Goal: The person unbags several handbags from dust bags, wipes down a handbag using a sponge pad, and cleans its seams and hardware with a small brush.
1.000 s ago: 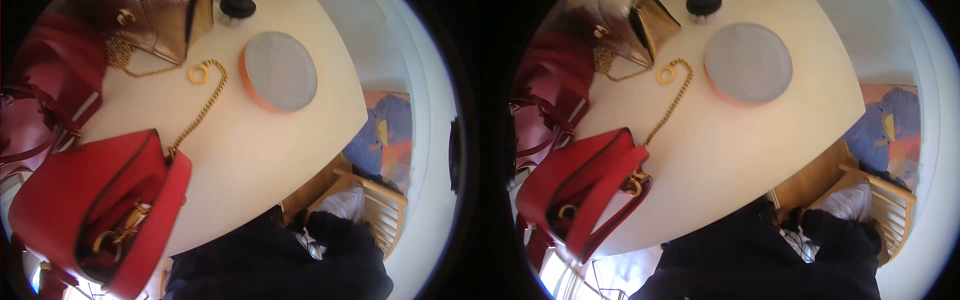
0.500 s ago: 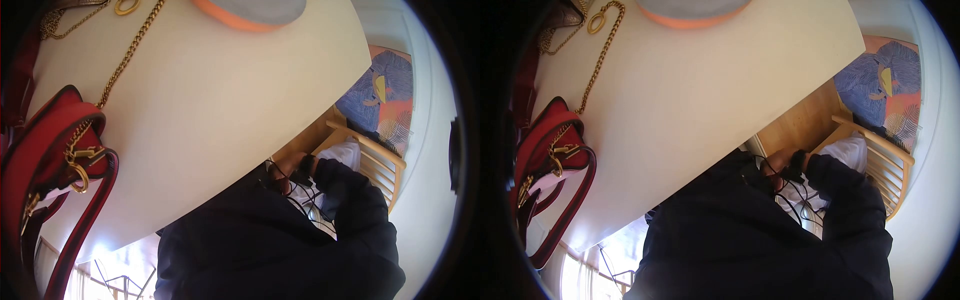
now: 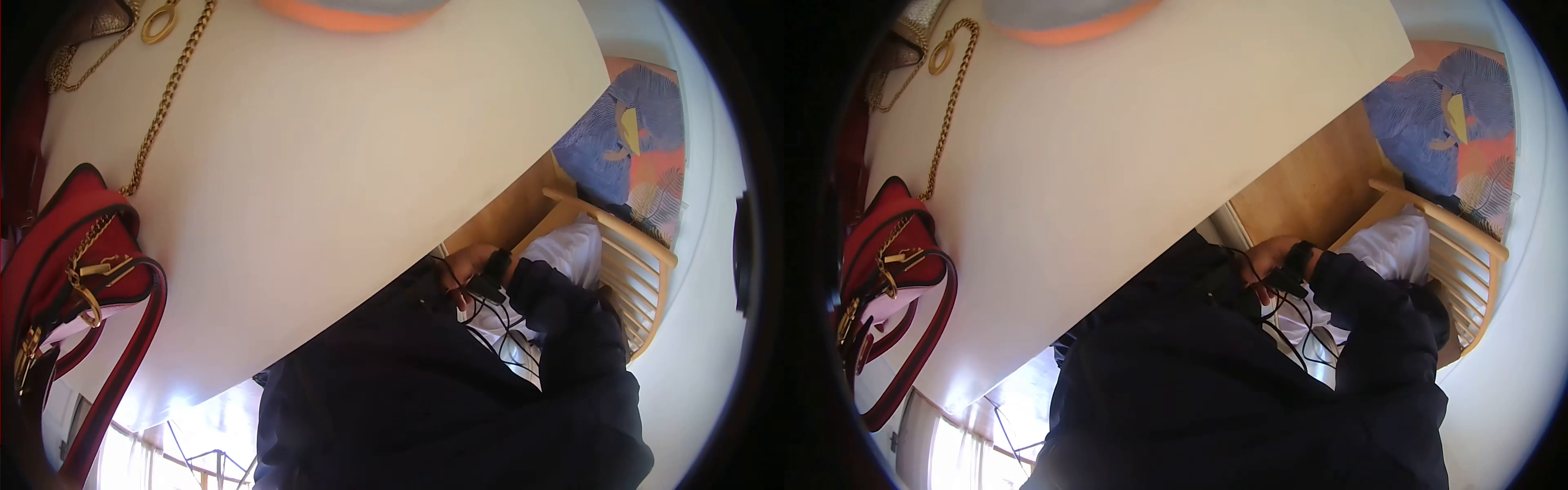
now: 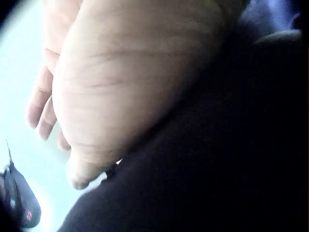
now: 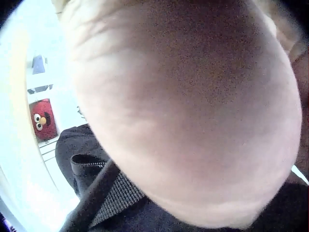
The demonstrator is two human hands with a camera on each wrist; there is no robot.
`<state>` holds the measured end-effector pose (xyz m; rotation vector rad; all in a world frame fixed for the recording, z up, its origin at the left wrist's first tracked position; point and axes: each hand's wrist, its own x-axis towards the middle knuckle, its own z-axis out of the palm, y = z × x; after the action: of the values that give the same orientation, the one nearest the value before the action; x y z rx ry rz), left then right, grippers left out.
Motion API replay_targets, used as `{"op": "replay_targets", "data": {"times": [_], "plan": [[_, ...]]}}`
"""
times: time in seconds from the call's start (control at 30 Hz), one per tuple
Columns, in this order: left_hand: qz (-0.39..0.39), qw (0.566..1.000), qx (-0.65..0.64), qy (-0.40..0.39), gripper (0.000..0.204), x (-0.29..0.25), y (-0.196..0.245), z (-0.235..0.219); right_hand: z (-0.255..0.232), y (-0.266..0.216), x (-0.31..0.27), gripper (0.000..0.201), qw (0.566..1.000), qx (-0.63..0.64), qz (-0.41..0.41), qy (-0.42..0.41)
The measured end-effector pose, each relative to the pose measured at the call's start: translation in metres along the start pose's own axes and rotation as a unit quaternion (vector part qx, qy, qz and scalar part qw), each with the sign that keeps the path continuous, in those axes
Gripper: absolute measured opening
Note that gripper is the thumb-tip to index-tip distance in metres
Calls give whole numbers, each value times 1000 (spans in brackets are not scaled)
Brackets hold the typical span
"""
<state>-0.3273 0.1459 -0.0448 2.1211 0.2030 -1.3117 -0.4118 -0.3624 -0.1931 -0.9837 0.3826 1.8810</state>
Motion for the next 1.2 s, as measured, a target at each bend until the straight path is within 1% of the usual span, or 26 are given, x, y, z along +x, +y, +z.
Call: {"op": "replay_targets", "data": {"times": [0.07,0.1,0.13,0.17,0.2,0.27,0.3,0.37,0.4,0.43,0.47,0.5,0.57,0.6,0.63,0.67,0.7,0.73,0.77,0.8,0.87,1.0,1.07,1.2], "plan": [[0,1000,3,-4,16,3,0,1,-4,18,16,39,998,26,-42,-42],[-1,1000,4,-7,16,5,0,1,2,11,4,39,998,28,-43,-43],[0,1000,3,-8,16,9,0,0,13,-7,-20,36,994,75,-75,7],[1,1000,2,-10,16,12,0,1,20,-16,-32,35,985,121,-105,55],[1,1000,0,-11,16,14,0,2,18,-12,-20,35,986,120,-105,56],[1,1000,-9,-8,16,16,-3,6,10,3,12,35,995,89,-27,19],[3,1000,-14,-8,16,19,-3,8,10,5,14,35,996,86,-25,22],[4,1000,-26,-9,16,24,-3,13,10,7,13,43,996,85,-28,6],[2,999,-33,-9,16,24,-4,14,10,26,29,43,996,81,-23,6],[-1,999,-40,-8,16,22,-6,15,6,59,55,49,992,117,-48,6],[-6,999,-47,-5,16,19,-6,16,3,74,67,54,986,152,-73,4],[-9,999,-53,-2,16,17,-7,16,4,67,60,54,987,146,-69,2],[-14,998,-61,2,16,16,-7,15,8,45,38,61,981,179,-73,3],[-16,998,-65,2,16,15,-10,16,11,41,35,61,982,177,-71,3],[-19,997,-68,-1,15,14,-13,17,15,39,34,48,980,175,-89,39],[-22,997,-71,-4,15,13,-15,18,19,39,34,40,976,174,-107,74],[-24,997,-72,-8,15,12,-17,18,12,62,53,40,976,177,-105,73],[-27,997,-69,-15,15,10,-14,13,0,98,83,40,979,168,-105,48],[-29,997,-67,-22,15,9,-15,11,-4,121,102,40,981,160,-105,22],[-29,997,-66,-28,15,10,-16,11,-1,113,94,40,980,166,-105,23],[-30,997,-60,-42,15,9,-17,10,11,69,61,40,983,136,-116,48],[-20,997,-44,-62,15,18,-6,-2,16,55,53,39,979,153,-117,59],[-19,997,-42,-66,15,22,-3,-6,17,48,48,39,978,179,-101,48],[-19,996,-46,-70,15,24,-3,-7,9,82,72,37,976,176,-118,48]]}}
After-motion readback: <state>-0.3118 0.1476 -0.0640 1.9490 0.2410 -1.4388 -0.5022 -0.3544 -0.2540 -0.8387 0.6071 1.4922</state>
